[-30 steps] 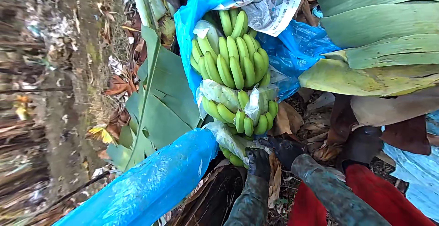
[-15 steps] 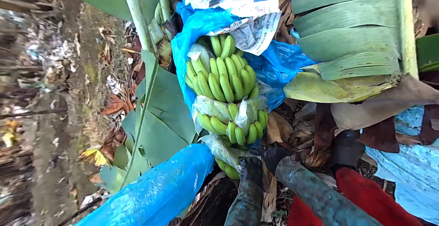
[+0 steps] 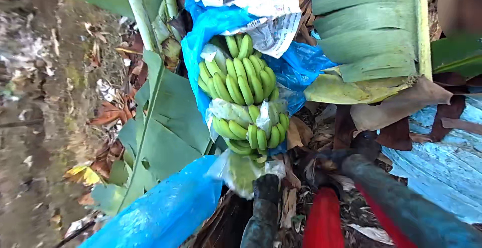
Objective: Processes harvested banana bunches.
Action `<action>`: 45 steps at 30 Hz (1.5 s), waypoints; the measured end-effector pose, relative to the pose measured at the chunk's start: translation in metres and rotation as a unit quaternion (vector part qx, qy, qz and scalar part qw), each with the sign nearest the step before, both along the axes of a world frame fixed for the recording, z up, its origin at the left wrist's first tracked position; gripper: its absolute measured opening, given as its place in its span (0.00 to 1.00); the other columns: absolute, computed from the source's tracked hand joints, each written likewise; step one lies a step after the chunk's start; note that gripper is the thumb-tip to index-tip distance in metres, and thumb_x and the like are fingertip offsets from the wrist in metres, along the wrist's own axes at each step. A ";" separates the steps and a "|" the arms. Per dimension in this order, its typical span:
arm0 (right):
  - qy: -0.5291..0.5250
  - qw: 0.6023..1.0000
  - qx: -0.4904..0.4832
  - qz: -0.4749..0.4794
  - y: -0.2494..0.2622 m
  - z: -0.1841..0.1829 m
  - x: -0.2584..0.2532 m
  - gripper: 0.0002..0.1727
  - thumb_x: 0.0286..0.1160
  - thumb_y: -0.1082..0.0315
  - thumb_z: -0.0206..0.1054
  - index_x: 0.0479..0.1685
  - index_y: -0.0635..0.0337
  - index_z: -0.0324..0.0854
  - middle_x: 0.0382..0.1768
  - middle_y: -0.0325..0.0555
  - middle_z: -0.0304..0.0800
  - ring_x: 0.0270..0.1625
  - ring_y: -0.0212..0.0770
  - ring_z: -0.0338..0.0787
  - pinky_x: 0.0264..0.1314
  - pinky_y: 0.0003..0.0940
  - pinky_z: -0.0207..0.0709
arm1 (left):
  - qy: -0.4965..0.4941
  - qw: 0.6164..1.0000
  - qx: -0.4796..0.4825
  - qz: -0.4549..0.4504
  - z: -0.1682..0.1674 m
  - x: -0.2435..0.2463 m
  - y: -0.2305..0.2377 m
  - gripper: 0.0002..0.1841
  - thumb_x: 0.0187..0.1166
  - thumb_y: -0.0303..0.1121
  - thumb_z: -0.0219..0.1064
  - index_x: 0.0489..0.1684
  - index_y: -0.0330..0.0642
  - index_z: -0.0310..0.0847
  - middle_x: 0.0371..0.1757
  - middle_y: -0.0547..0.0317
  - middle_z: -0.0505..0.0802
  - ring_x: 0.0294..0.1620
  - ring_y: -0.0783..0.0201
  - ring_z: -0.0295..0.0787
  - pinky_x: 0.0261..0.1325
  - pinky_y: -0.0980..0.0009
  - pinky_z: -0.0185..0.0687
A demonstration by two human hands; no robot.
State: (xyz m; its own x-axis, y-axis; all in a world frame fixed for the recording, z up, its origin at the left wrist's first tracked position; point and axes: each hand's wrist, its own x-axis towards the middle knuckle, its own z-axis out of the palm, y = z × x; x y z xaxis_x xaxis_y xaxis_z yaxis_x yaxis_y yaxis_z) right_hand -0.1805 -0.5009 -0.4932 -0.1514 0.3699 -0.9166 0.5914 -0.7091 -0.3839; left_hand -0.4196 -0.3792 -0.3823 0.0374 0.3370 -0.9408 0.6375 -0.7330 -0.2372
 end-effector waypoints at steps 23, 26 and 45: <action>-0.005 0.962 0.018 -0.273 -0.044 0.250 0.008 0.28 0.84 0.56 0.63 0.81 0.54 0.74 0.65 0.63 0.88 0.66 0.63 0.88 0.72 0.65 0.76 | 0.039 0.999 -0.021 -0.011 0.151 0.031 0.057 0.42 0.54 0.55 0.81 0.75 0.52 0.77 0.71 0.43 0.87 0.69 0.34 0.84 0.60 0.34 0.82; -0.038 0.949 -0.025 -0.313 0.040 0.281 0.039 0.30 0.83 0.52 0.66 0.78 0.63 0.75 0.73 0.60 0.83 0.75 0.57 0.82 0.80 0.53 0.69 | 0.037 0.999 -0.028 -0.022 0.145 0.027 0.050 0.42 0.53 0.54 0.82 0.75 0.52 0.77 0.70 0.43 0.87 0.68 0.35 0.84 0.60 0.34 0.82; -0.008 0.986 -0.009 -0.168 -0.114 0.190 0.068 0.28 0.88 0.54 0.58 0.85 0.46 0.70 0.68 0.60 0.87 0.69 0.62 0.87 0.74 0.65 0.76 | -0.003 0.998 -0.049 -0.024 0.174 0.055 0.010 0.39 0.56 0.53 0.80 0.73 0.52 0.78 0.69 0.46 0.88 0.67 0.38 0.85 0.60 0.37 0.82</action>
State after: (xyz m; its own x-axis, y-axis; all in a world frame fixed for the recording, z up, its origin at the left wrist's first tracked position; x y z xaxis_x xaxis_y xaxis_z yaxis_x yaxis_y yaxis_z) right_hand -0.1123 -0.6151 -0.3030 -0.0088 0.3796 -0.9251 0.3280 -0.8729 -0.3613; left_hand -0.3649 -0.3694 -0.2079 0.0568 0.2403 -0.9690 0.6015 -0.7829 -0.1589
